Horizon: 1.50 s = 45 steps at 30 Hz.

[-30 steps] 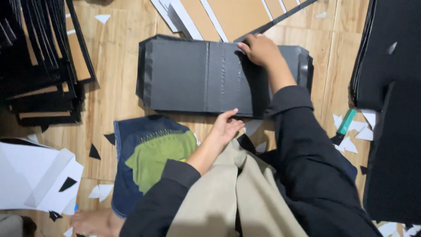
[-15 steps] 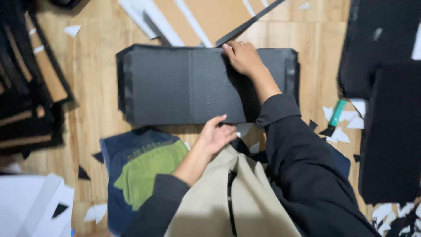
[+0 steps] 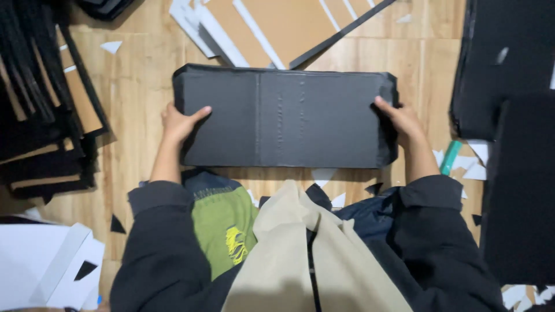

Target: Manually assembling folders by folding black outer material over cardboard inserts and pressing the edges.

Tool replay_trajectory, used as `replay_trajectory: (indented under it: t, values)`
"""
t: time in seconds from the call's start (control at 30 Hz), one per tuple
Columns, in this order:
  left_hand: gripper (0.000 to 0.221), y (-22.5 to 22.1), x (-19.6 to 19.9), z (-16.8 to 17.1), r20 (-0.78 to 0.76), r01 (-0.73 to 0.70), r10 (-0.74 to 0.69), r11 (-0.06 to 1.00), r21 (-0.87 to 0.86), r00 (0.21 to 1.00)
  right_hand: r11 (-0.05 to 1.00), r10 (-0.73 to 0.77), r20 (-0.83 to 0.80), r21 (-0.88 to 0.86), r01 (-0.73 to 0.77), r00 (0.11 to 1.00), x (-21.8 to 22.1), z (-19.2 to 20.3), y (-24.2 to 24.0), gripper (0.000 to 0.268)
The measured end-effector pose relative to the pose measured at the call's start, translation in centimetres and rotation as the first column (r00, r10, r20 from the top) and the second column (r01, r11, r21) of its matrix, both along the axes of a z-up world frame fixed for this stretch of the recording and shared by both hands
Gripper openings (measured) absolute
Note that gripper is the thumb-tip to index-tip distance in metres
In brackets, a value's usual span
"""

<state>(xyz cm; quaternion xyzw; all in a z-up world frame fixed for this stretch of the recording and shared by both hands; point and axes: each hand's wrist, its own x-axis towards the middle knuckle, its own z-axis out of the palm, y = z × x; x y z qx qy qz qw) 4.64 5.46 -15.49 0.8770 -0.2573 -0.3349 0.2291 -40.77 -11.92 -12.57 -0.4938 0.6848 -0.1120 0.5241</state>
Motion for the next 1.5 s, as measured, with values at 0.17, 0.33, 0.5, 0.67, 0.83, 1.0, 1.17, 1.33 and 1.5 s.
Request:
replay_trajectory:
  t: [0.17, 0.33, 0.5, 0.67, 0.83, 1.0, 1.17, 1.33, 1.5]
  values:
    - [0.092, -0.9, 0.7, -1.8, -0.014, -0.033, 0.033, 0.998, 0.049, 0.999, 0.997, -0.065, -0.254, -0.066, 0.050, 0.965, -1.1, -3.1, -2.0, 0.104]
    - [0.096, -2.3, -3.1, 7.7, -0.260, -0.164, 0.167, 0.986, 0.034, 0.951, 0.998, -0.057, -0.226, -0.008, 0.057, 0.972, 1.9, 1.0, -1.0, 0.104]
    - [0.101, -3.4, -5.4, 11.8, -0.410, -0.201, 0.213, 0.977, 0.072, 0.887, 0.967, -0.252, 0.101, 0.075, 0.245, 0.963, 0.4, 0.1, -1.2, 0.088]
    - [0.096, -3.5, -3.1, 8.1, -0.490, -0.134, 0.175, 0.984, 0.117, 0.854, 0.956, -0.245, 0.202, 0.211, 0.202, 0.948, 0.9, 2.4, -1.4, 0.095]
    - [0.090, -2.5, -0.1, 3.2, -0.485, -0.144, 0.177, 0.984, 0.106, 0.856, 0.977, -0.191, 0.225, 0.141, 0.162, 0.956, -0.1, 2.2, -1.9, 0.084]
    - [0.086, -1.4, 2.0, -1.4, -0.501, -0.167, 0.160, 0.985, 0.031, 0.851, 0.981, -0.176, 0.340, 0.137, 0.137, 0.924, -1.2, -0.5, -2.0, 0.076]
    - [0.074, -0.9, 3.2, -3.5, -0.528, -0.182, 0.139, 0.983, -0.030, 0.838, 0.946, -0.305, 0.485, 0.257, 0.199, 0.820, -2.6, -3.2, -1.9, 0.062]
    - [0.072, -0.6, 2.3, -3.5, -0.558, -0.211, 0.130, 0.974, -0.084, 0.820, 0.955, -0.262, 0.462, 0.250, 0.159, 0.848, -3.2, -4.9, -1.9, 0.065]
    - [0.072, -0.2, 0.4, -0.3, -0.528, -0.260, 0.097, 0.934, -0.244, 0.844, 0.989, -0.141, 0.436, 0.106, 0.104, 0.889, -3.1, -3.4, -0.5, 0.073]
